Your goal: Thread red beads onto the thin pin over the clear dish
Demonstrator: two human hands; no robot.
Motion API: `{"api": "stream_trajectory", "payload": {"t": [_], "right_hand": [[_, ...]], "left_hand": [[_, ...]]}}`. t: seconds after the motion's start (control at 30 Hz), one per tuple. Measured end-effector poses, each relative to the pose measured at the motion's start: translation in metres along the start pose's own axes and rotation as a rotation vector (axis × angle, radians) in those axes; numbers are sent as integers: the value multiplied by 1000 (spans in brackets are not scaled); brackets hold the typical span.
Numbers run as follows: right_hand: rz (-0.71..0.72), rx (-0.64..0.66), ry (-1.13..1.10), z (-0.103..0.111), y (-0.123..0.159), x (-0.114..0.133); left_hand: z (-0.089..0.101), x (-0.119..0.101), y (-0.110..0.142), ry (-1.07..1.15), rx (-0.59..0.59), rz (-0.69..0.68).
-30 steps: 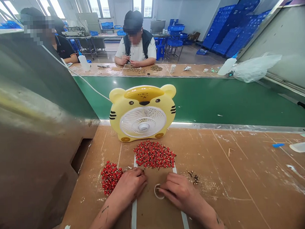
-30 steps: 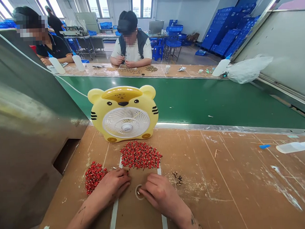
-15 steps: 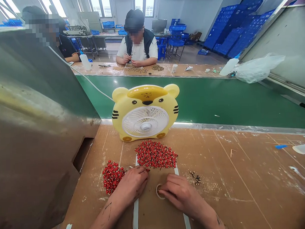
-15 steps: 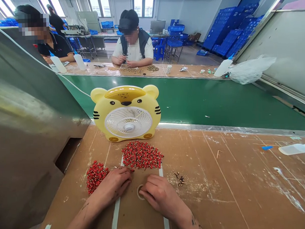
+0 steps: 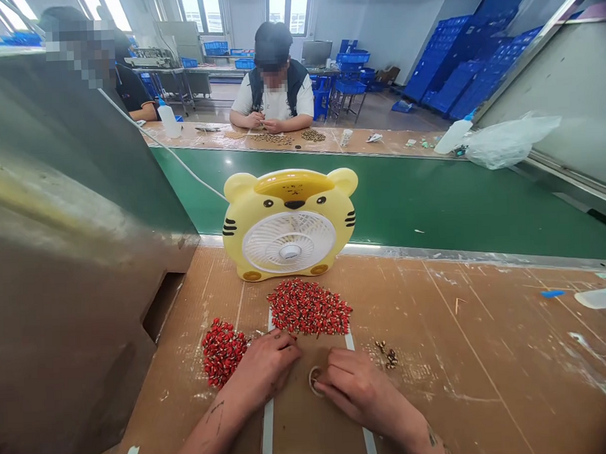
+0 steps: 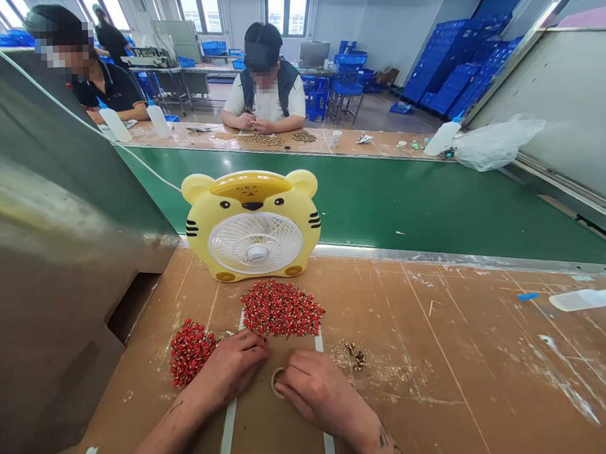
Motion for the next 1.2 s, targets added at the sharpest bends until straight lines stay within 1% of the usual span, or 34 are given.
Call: {"api": "stream_trajectory", "payload": {"t": [0.1, 0.23, 0.3, 0.37, 0.43, 0.5, 0.6, 0.7, 0.77, 0.83, 0.9, 0.93, 1.0, 1.07, 1.13, 1.2], "right_hand": [[-13, -3, -2, 0, 1, -4], [-43, -30, -11, -1, 5, -12], [-40, -30, -13, 0, 4, -12], [-17, -10, -17, 0, 2, -9], [1, 5, -22, 1, 0, -6], [2, -16, -26, 2, -1, -5], [-2, -13, -33, 0, -1, -7], [1, 0, -54, -2, -1, -7], [-4, -1, -70, -1, -2, -6], [-22, 47, -111, 2, -2, -6], [-78, 95, -190, 8, -2, -8], [-123, 90, -236, 12, -1, -10], [-228, 18, -327, 21, -2, -14], [-322, -102, -400, 28, -4, -17], [-381, -214, -448, 30, -9, -15], [-402, -294, -461, 28, -14, -12]], "left_hand": [[-8, 2, -4, 40, -28, -21], [-18, 10, -5, 97, -132, 22], [-18, 12, -4, 167, -185, 32], [-13, 12, -3, 285, -268, 51], [-6, 11, -2, 433, -365, 124], [0, 10, -2, 612, -432, 256], [-2, 10, -1, 962, -456, 437], [-9, 11, 0, 1249, -456, 528], [-13, 12, 0, 1345, -443, 568], [-15, 12, 1, 1388, -429, 600], [-15, 11, 1, 1397, -423, 624], [-14, 11, 1, 1393, -420, 633], [-13, 9, 0, 1377, -405, 643], [-12, 9, -1, 1357, -387, 650], [-12, 8, -2, 1342, -377, 668], [-12, 8, -2, 1338, -368, 690]]}}
Point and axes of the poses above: each hand's wrist, its own y-axis away from the middle knuckle, its own z-axis out of the back of the hand, x = y × z, the point moved 2 cm from there along -y, towards the middle knuckle, and after that the axes turned 4 degrees about -z, right-handed, at the moved point
